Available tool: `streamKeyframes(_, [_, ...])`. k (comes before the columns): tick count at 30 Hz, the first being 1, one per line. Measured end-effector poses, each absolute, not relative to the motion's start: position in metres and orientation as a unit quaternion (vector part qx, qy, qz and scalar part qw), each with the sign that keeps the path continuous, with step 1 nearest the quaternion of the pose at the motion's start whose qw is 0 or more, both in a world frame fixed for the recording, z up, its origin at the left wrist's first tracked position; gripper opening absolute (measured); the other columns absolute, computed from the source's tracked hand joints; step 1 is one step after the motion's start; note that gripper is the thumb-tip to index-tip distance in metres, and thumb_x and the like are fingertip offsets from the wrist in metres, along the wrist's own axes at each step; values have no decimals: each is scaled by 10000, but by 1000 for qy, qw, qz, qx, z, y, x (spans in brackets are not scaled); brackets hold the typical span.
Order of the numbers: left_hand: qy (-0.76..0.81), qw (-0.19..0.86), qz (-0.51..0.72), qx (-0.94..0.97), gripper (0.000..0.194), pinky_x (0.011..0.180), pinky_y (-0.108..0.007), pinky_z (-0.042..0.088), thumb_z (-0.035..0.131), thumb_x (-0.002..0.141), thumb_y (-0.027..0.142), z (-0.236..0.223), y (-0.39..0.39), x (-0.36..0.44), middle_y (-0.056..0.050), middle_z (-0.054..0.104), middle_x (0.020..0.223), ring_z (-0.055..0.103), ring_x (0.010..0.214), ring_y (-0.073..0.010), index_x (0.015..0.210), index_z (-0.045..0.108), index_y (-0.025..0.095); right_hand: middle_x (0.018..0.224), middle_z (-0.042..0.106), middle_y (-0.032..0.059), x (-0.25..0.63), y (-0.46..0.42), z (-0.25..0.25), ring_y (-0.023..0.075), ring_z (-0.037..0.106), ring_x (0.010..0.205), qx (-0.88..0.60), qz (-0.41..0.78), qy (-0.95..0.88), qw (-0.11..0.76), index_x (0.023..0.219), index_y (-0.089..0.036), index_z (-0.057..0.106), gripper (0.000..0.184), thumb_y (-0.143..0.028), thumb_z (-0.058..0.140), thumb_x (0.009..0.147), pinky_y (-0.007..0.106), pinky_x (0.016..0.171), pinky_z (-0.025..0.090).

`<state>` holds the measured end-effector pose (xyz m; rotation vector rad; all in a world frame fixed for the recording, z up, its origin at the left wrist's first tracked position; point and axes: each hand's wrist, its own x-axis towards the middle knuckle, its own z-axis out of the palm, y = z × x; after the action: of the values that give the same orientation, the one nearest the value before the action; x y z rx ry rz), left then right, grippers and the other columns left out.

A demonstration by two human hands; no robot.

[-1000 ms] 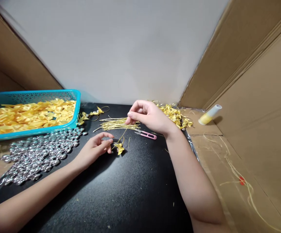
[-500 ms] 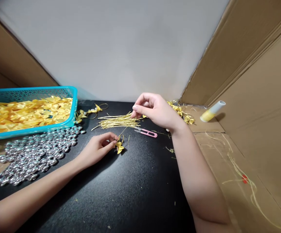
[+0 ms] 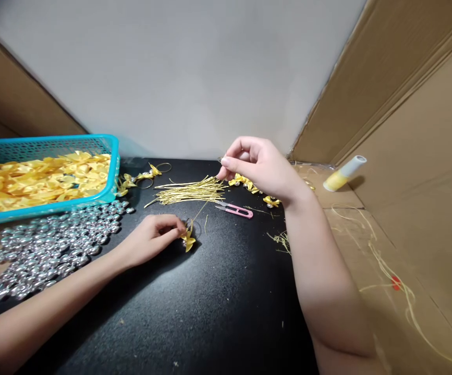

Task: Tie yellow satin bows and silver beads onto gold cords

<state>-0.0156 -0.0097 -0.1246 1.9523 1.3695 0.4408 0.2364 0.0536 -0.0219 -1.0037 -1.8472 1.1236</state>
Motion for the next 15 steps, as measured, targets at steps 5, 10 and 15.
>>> streamKeyframes(5, [545,313,170,759,277,625,-282,401,437,841,261,-121,-10,-17,-15,617,687,551,643,-155,634,596,170,725,687,33,236,55,-22,153,668,722,-395,439,-720,365,723,-174,561,196,-297,688,807,345,754,538])
streamKeyframes(10, [514,305,181,781,270,639,-284,415,487,849,278,-122,-11,-20,-21,598,753,554,686,-156,631,605,171,737,693,41,238,56,-22,154,667,721,-398,436,-718,369,733,-173,568,165,-270,670,819,347,756,531])
streamKeyframes(15, [488,286,199,800,257,784,-328,459,502,872,322,-126,-12,-22,-43,542,920,561,857,-184,695,625,182,744,687,40,237,57,-25,165,673,747,-410,445,-711,358,734,-178,571,182,-298,686,808,354,760,532])
